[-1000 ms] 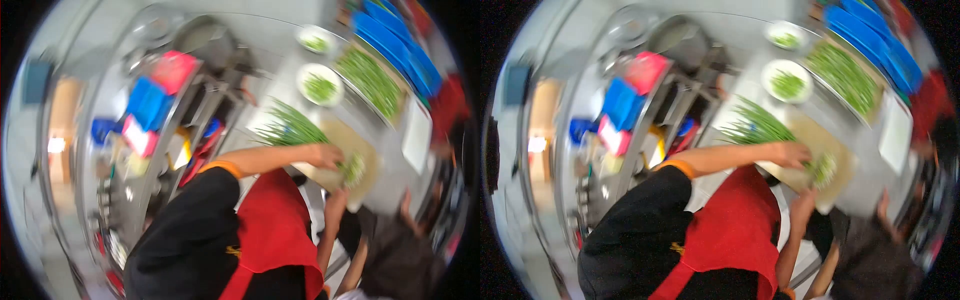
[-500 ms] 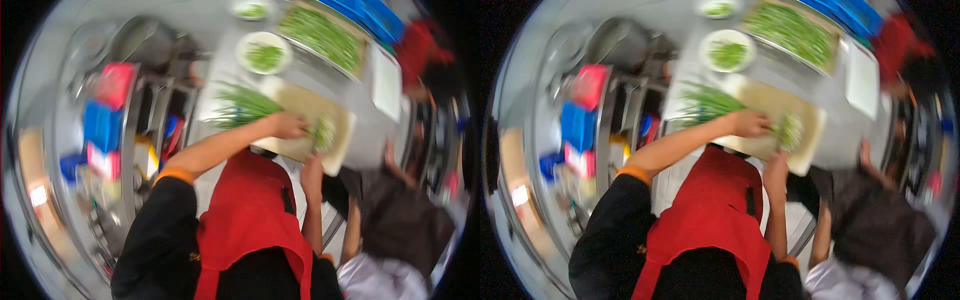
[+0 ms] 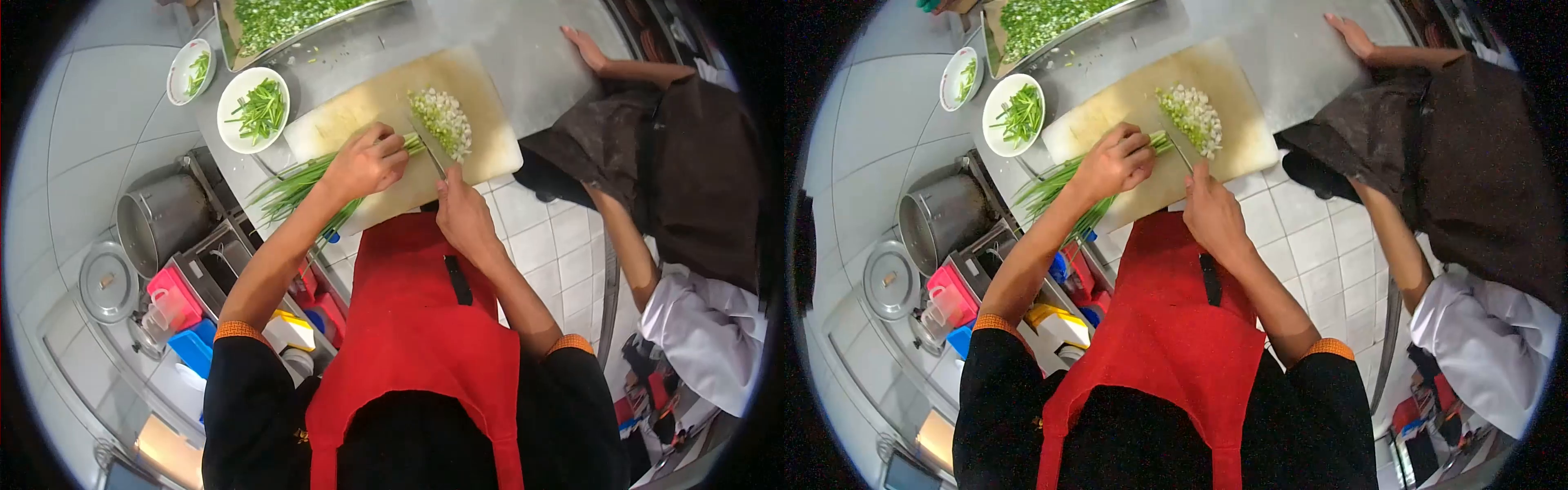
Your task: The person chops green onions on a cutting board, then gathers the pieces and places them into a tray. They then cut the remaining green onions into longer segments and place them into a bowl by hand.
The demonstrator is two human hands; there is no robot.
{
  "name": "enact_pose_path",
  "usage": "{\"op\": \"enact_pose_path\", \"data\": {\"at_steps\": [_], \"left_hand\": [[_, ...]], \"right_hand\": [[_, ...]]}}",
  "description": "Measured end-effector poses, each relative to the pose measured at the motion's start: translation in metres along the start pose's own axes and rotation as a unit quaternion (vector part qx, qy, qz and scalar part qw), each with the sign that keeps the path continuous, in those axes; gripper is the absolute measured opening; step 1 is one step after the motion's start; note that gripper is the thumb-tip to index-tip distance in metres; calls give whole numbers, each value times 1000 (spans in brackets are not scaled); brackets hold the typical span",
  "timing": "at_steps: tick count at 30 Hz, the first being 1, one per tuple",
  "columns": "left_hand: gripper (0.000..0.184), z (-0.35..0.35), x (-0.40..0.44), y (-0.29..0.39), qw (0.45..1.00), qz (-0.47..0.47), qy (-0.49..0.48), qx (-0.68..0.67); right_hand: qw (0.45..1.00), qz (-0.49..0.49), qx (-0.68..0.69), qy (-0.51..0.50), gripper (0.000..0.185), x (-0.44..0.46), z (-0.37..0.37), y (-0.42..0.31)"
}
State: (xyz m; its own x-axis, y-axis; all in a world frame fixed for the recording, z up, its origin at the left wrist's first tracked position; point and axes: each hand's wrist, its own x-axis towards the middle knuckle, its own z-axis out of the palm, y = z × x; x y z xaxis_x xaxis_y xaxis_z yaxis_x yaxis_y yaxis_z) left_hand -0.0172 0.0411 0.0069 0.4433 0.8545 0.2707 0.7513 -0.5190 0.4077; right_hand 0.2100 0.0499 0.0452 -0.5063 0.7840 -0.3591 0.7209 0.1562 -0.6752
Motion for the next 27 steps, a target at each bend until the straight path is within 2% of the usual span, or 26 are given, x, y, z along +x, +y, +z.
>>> {"op": "enact_pose_path", "data": {"at_steps": [9, 20, 22, 27], "left_hand": [[23, -1, 0, 2, 999, 0, 38, -18], [25, -3, -5, 3, 999, 15, 39, 0], [17, -2, -2, 6, 998, 2, 53, 31], [18, 1, -6, 7, 998, -2, 54, 28]], "right_hand": [[998, 49, -49, 2, 19, -8, 14, -4], [998, 23, -34, 44, 16, -9, 12, 0], [997, 22, -35, 58, 16, -5, 10, 0], [999, 21, -28, 21, 17, -5, 5, -1]]}}
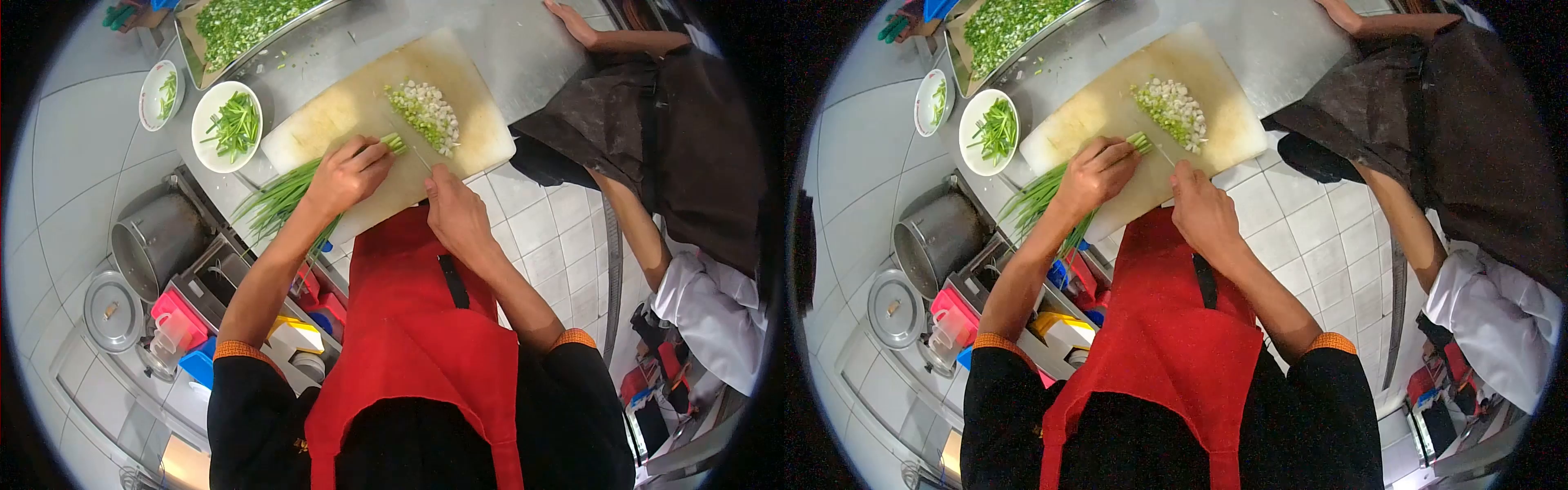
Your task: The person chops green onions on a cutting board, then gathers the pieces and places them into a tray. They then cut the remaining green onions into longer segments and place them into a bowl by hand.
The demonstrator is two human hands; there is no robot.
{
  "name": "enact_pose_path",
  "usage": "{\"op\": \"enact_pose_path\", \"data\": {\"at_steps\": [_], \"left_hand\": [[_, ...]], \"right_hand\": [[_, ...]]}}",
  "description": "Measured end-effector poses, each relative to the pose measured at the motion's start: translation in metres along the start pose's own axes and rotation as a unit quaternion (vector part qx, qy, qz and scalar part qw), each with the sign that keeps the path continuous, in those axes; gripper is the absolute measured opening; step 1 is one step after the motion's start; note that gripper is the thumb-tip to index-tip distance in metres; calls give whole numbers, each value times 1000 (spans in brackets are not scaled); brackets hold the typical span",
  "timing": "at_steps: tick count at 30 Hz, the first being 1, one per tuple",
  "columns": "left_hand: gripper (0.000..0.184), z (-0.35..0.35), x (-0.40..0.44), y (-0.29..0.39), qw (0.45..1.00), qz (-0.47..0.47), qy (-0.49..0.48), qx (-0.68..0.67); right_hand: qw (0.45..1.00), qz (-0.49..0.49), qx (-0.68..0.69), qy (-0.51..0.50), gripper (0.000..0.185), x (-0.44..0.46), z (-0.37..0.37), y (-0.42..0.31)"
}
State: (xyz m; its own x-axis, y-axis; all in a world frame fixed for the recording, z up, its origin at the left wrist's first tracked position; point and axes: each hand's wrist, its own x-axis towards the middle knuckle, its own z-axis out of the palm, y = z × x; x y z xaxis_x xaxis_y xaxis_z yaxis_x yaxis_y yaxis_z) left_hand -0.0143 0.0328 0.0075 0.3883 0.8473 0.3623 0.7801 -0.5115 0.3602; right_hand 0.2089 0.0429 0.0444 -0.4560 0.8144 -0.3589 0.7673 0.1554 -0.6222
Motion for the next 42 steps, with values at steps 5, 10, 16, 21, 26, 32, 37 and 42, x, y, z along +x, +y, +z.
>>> {"op": "enact_pose_path", "data": {"at_steps": [5, 10, 16, 21, 26, 32, 37, 42], "left_hand": [[18, 10, -3, 0, 999, -4, 31, -9], [18, 13, -2, -1, 996, -17, 63, -56], [14, 18, -3, -3, 995, -26, 70, -71], [14, 23, -5, -7, 993, -30, 77, -89], [13, 22, -1, -6, 992, -33, 68, -103], [13, 24, -1, -10, 994, -7, 63, -88], [18, 17, 0, -3, 995, -15, 57, -81], [18, 17, -6, 2, 996, 1, 43, -77]], "right_hand": [[999, 35, 19, -25, 21, -5, -6, -8], [995, 66, -10, -73, 23, -4, -11, -14], [992, 64, -42, -99, 18, -6, -17, -17], [982, 98, -102, -127, 13, 0, -11, -23], [988, 92, -94, -84, 13, 9, 11, -12], [991, 118, -42, -46, 14, -50, 39, 16], [988, 147, 5, -51, 16, -76, 26, 17], [996, 82, 33, 20, 15, -54, 19, 6]]}}
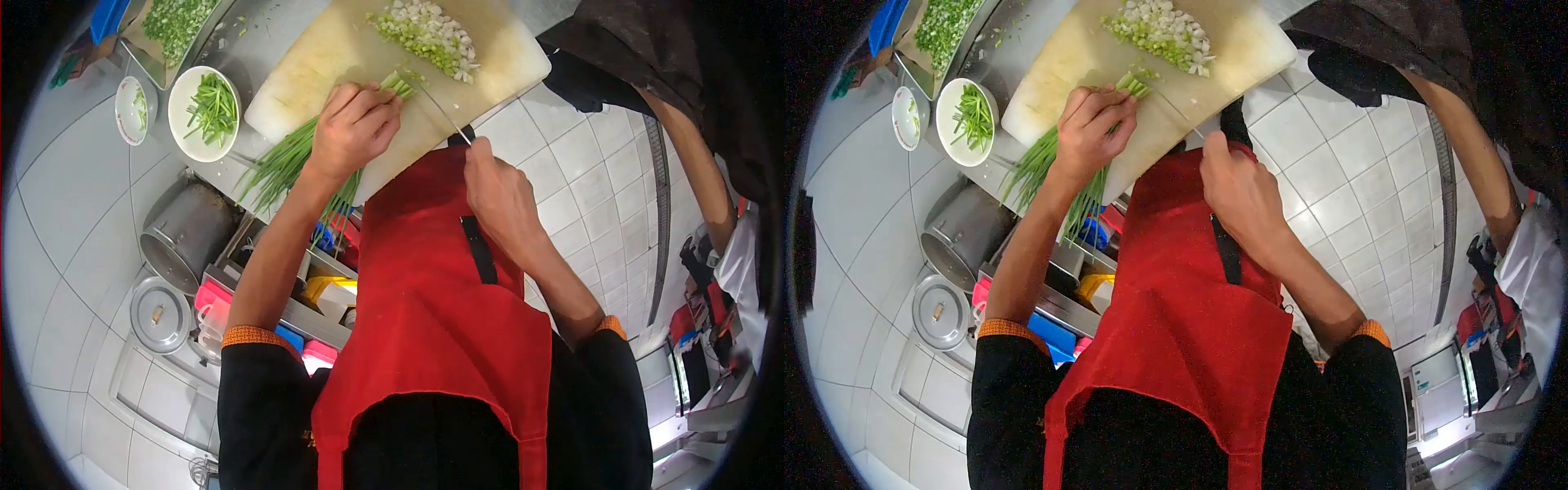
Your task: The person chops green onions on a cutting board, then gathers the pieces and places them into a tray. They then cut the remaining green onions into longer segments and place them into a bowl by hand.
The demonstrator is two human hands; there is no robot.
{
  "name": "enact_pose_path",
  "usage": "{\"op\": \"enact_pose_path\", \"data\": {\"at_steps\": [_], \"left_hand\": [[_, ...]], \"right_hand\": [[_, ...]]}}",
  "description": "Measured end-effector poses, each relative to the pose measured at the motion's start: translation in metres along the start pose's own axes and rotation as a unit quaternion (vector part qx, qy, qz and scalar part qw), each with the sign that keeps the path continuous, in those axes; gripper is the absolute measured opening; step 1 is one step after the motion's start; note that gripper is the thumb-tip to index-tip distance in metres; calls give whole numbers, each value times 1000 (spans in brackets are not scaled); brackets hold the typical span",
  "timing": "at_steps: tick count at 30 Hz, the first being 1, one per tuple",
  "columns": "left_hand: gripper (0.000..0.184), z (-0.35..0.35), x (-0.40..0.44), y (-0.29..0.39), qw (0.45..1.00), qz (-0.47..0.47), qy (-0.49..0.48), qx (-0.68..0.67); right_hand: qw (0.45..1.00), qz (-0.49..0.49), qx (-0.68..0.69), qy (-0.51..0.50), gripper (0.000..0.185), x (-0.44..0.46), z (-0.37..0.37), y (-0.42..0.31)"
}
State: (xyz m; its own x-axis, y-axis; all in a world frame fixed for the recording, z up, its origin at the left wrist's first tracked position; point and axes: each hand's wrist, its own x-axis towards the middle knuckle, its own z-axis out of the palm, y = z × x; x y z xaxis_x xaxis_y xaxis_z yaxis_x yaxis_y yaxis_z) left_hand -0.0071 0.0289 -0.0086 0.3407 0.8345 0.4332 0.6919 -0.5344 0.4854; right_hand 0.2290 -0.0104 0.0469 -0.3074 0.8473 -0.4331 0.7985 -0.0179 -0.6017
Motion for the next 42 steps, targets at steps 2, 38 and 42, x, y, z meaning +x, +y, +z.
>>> {"op": "enact_pose_path", "data": {"at_steps": [2, 38, 42], "left_hand": [[18, -1, 3, -3, 1000, 9, 0, 0], [20, 5, 1, -8, 999, 5, 41, -32], [19, 6, 0, -8, 999, -2, 41, -30]], "right_hand": [[999, -13, -29, -19, 14, 11, -1, -4], [998, -3, -46, -32, 13, 9, 7, -2], [998, -7, -50, -47, 13, 15, 2, -8]]}}
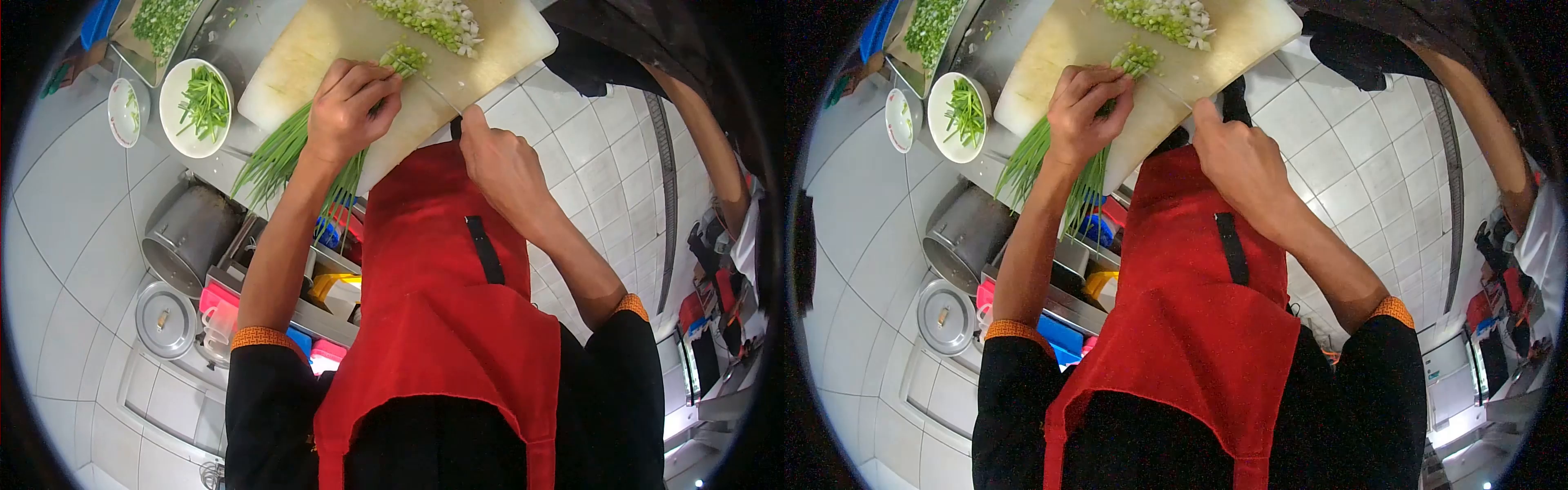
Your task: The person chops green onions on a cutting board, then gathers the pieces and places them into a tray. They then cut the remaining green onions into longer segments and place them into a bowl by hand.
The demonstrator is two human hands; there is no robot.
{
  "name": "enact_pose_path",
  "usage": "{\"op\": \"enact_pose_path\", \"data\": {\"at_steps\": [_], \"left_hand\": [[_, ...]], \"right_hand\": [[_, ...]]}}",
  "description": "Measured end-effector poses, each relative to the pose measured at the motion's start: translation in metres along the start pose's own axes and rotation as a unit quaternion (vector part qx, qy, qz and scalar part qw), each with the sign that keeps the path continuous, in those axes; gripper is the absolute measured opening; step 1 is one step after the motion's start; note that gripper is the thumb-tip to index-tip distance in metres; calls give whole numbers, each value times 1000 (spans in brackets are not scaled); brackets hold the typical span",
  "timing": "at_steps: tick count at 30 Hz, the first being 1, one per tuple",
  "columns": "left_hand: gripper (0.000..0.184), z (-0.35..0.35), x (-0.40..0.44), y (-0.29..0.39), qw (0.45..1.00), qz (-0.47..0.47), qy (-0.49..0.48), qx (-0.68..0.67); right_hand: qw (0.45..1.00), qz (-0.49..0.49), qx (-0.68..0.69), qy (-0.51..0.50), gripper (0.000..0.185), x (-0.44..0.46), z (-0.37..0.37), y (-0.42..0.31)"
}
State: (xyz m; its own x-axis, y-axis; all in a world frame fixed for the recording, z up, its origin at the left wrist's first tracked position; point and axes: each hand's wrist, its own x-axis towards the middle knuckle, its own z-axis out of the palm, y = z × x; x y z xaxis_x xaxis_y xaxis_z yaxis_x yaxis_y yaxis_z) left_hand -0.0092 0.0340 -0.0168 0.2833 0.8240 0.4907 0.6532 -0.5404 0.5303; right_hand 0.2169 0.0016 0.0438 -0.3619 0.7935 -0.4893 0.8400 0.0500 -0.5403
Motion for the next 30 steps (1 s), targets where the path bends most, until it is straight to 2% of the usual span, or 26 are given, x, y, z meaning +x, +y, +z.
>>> {"op": "enact_pose_path", "data": {"at_steps": [7, 9, 12, 16, 18, 21, 25, 30], "left_hand": [[18, 0, 2, 0, 1000, 2, -2, -8], [18, 0, 1, 1, 1000, 2, -1, -6], [18, 0, 4, 1, 1000, 4, 3, -2], [19, -3, 5, 2, 1000, -1, 0, -9], [19, -3, 5, 3, 1000, -7, -1, -10], [19, -5, 2, 3, 1000, -12, -1, -9], [17, 0, 1, 0, 1000, 2, 24, -11], [17, 2, -1, -2, 1000, 0, 27, -15]], "right_hand": [[999, -10, -30, 36, 12, 22, 11, -6], [999, 27, -23, 7, 12, 12, 12, -3], [999, 48, 6, -4, 12, -24, 22, 24], [997, 66, -1, -33, 14, -39, 10, 25], [999, -6, 20, 40, 14, -30, 5, 17], [997, -40, -1, 65, 14, -10, 0, 3], [997, -48, -26, 60, 13, 1, 1, -4], [999, -10, -38, 28, 13, 10, 3, -13]]}}
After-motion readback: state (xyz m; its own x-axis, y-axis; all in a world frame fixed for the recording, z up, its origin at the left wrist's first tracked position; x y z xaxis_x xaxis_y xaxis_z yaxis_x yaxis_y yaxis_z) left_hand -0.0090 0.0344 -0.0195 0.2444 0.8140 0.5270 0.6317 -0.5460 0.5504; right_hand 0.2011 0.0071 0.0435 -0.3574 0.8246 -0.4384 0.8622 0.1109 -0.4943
